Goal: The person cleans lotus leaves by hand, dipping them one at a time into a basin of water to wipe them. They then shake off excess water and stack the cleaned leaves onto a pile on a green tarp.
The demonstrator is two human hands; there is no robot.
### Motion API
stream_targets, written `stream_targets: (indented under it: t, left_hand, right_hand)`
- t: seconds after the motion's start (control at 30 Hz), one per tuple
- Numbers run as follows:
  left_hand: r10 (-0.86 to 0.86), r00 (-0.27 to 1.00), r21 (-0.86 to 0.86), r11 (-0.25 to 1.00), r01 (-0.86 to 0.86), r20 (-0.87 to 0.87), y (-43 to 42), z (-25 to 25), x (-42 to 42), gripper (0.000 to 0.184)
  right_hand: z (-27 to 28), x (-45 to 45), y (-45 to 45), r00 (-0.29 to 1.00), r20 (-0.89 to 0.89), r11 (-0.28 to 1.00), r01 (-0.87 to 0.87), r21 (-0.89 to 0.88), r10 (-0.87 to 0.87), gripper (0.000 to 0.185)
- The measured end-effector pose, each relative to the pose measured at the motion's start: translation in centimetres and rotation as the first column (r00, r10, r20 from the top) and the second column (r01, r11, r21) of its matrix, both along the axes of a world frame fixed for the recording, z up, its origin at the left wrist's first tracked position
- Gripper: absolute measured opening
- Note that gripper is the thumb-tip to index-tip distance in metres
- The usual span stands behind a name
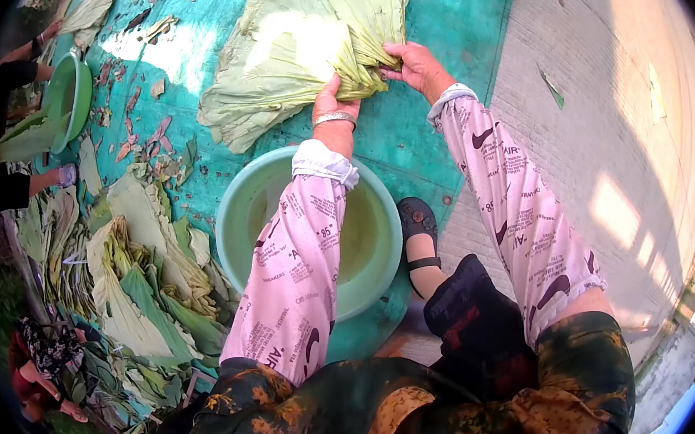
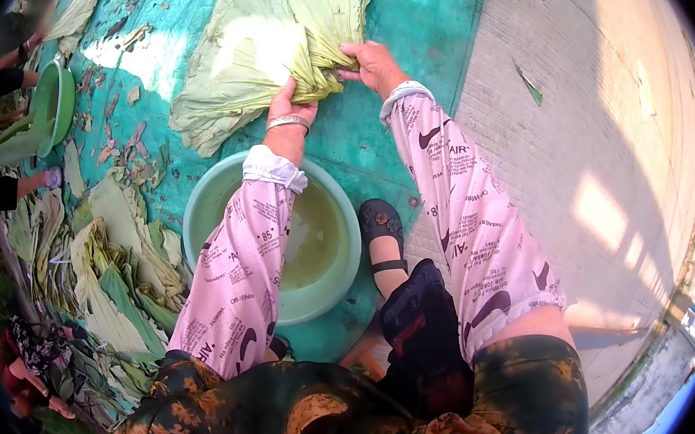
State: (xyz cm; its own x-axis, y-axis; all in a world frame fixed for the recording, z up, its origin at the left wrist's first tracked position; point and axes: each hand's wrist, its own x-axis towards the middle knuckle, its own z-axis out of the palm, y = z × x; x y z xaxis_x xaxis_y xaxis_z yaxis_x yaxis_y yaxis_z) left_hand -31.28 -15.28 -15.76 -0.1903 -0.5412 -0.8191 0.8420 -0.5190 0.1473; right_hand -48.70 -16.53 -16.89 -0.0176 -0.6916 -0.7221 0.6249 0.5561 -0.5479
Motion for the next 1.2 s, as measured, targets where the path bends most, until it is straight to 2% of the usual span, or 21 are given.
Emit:
stream_targets:
  t: [0.1,0.23,0.4,0.5,0.63,0.77,0.9,1.0,1.1,1.17,1.2]
  left_hand:
    - [0.059,0.996,0.091,0.994,-0.064,0.062,1.2,-1.7,0.7,0.029]
    - [0.170,0.976,0.051,0.983,-0.178,0.140,4.7,-1.7,-0.5,0.035]
    - [0.193,0.949,0.135,0.963,-0.232,0.251,5.6,-1.3,-1.7,0.031]
    - [0.150,0.962,0.216,0.956,-0.200,0.229,5.7,-1.7,-2.0,0.030]
    - [0.140,0.944,0.266,0.938,-0.223,0.298,5.7,-1.5,-2.5,0.030]
    - [-0.007,0.936,0.341,0.932,-0.121,0.353,5.6,-1.2,-3.0,0.032]
    - [-0.075,0.935,0.350,0.935,-0.055,0.348,5.9,-1.3,-3.1,0.034]
    - [-0.263,0.875,0.423,0.903,0.075,0.407,5.8,-0.9,-3.1,0.037]
    - [-0.336,0.833,0.457,0.882,0.114,0.440,6.3,-0.3,-3.6,0.040]
    - [-0.294,0.875,0.445,0.890,0.103,0.385,6.7,-0.1,-3.8,0.041]
    - [-0.355,0.863,0.465,0.870,0.164,0.360,6.5,0.5,-3.5,0.042]
  right_hand:
    - [-1.3,0.8,0.9,0.999,0.026,0.999,-0.046,0.009,0.046,0.032]
    - [-2.0,0.2,2.6,0.970,0.009,0.970,-0.242,0.018,0.242,0.032]
    - [-3.1,-0.4,3.4,0.962,0.006,0.961,-0.273,0.036,0.273,0.034]
    - [-3.1,-0.4,3.8,0.960,-0.051,0.960,-0.273,0.057,0.276,0.034]
    - [-3.7,-0.2,3.9,0.956,-0.041,0.957,-0.287,0.044,0.289,0.036]
    - [-3.3,-0.4,4.2,0.955,-0.040,0.955,-0.291,0.058,0.294,0.035]
    - [-3.6,-0.9,4.7,0.956,-0.020,0.955,-0.292,0.048,0.293,0.038]
    - [-3.8,-0.9,4.6,0.951,-0.023,0.950,-0.306,0.057,0.307,0.036]
    - [-3.2,-1.0,4.9,0.937,-0.043,0.936,-0.342,0.081,0.346,0.034]
    - [-3.2,-1.4,4.9,0.922,-0.070,0.923,-0.373,0.097,0.380,0.034]
    - [-3.0,-1.3,5.1,0.917,-0.085,0.918,-0.381,0.108,0.390,0.033]
